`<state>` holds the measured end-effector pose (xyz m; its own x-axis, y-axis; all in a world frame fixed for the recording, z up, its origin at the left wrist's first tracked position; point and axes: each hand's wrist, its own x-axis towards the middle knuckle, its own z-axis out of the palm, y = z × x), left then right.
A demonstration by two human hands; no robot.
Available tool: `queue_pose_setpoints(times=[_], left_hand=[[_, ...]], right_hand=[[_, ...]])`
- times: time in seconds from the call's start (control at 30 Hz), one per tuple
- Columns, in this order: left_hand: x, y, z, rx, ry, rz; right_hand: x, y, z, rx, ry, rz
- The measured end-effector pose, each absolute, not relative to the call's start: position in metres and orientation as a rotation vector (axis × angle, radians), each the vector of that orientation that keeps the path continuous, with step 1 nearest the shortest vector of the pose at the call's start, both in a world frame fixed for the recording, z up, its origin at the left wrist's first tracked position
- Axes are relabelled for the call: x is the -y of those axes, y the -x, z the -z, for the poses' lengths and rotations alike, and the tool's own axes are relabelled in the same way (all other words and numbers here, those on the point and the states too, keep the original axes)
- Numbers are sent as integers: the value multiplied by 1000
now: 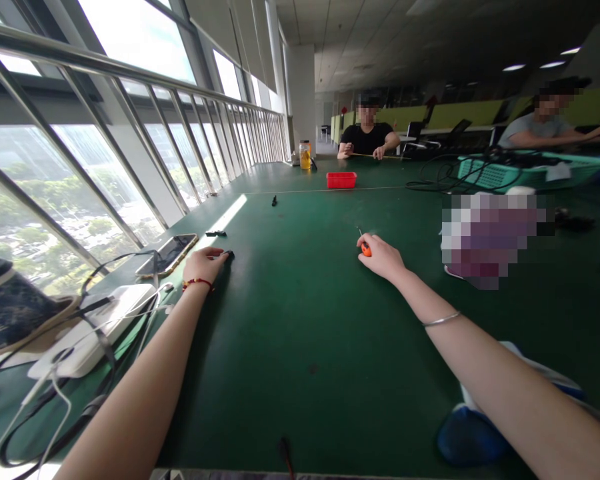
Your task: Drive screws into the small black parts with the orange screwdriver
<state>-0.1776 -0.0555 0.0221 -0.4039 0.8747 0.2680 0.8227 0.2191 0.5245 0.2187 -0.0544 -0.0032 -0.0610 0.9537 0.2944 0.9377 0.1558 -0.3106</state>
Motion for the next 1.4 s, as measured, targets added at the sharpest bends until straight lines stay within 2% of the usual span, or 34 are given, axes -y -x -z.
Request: queue_pose_setpoints(times=[0.6,0.77,0.87,1.0,1.13,1.4], left_hand=[[56,175,-21,-2468,-1696,-868],[52,173,-17,-2468,-1796,-815],[52,152,-15,-2292,-1929,-802],[55,94,-13,-1826,-2189,-821],[59,28,-10,-1525,-2324,-712],[69,-26,2,-1460,-2452,-831]], right_hand=[[55,-219,5,2011,1787,-37],[60,-213,-9,1941,1683,-20],[62,-210,-32,1786,1552,-26],[67,-207,-71,1545,1300,-23],[81,-202,-101,1623,1161,-34],[87,-192,-98,1736,1189,-4]])
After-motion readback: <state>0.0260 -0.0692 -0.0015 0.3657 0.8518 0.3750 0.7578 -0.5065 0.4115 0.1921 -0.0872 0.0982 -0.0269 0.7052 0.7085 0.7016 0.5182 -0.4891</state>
